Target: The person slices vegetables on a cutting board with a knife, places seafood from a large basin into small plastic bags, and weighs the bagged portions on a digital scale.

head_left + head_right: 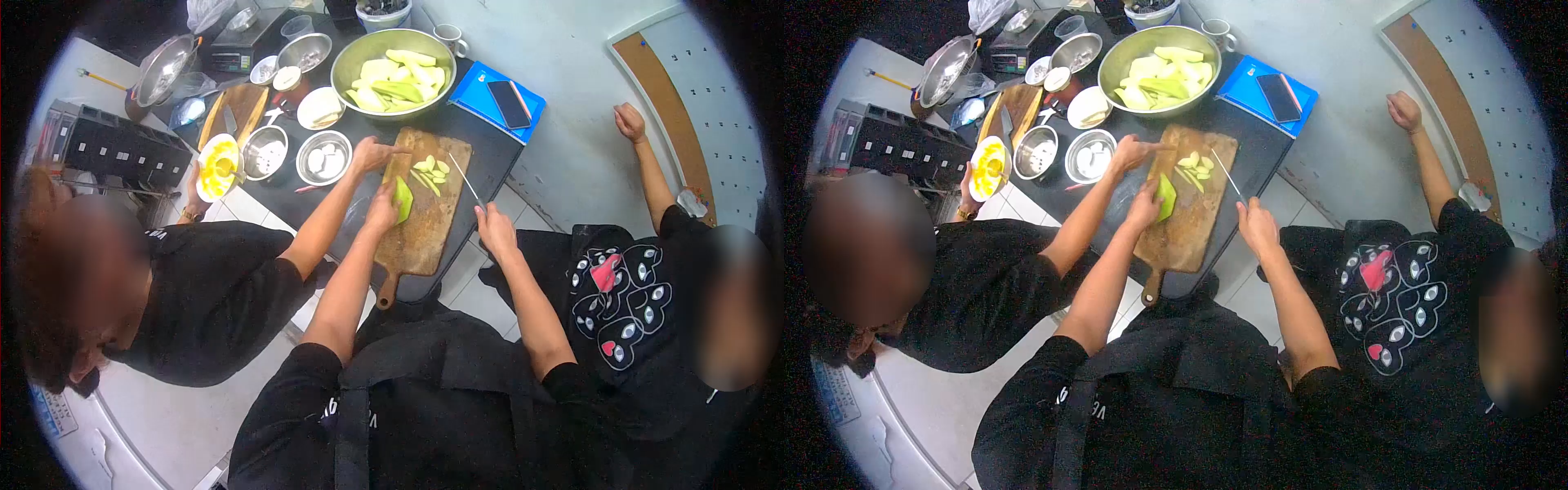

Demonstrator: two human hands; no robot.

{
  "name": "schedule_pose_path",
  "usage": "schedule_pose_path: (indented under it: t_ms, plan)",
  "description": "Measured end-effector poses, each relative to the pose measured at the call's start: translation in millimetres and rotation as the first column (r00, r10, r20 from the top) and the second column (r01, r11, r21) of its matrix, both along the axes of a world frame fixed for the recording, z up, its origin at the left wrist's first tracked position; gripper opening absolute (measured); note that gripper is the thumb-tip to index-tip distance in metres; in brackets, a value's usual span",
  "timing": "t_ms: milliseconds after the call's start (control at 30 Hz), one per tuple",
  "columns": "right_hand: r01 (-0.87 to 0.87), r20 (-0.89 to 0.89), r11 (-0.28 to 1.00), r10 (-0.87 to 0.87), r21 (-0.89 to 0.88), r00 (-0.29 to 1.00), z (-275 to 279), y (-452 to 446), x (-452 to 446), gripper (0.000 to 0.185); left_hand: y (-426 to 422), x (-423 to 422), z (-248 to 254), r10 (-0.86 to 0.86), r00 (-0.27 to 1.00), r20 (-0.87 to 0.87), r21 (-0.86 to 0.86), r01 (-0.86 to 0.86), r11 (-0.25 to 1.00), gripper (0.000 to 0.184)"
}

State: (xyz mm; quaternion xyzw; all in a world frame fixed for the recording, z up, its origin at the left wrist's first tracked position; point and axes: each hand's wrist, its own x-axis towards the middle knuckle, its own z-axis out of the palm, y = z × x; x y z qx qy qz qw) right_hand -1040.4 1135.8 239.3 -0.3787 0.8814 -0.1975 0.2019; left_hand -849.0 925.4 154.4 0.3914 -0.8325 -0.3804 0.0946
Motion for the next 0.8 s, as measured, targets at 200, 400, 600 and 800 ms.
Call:
schedule_pose_path:
  t_ms: [200,400,600,800]
  plan:
    - [0.015,0.034,0.999,-0.016,0.037,0.999,-6,5,7,0.037,6,2,-1,0.011,0.993,0.12,-0.068,-0.003,0.998,0.059]
    - [0.046,-0.044,0.99,-0.052,-0.136,0.998,-35,-7,-6,0.03,16,5,11,0.079,0.979,0.188,-0.038,-0.074,0.997,0.059]
    - [-0.048,-0.144,0.984,0.023,-0.173,0.989,-74,-66,-7,0.027,21,19,-10,0.061,0.996,-0.06,-0.078,-0.066,0.995,0.053]
    - [-0.003,-0.128,0.995,-0.01,-0.096,0.992,-73,-81,12,0.032,76,89,27,0.248,0.961,-0.12,-0.201,-0.268,0.942,0.052]
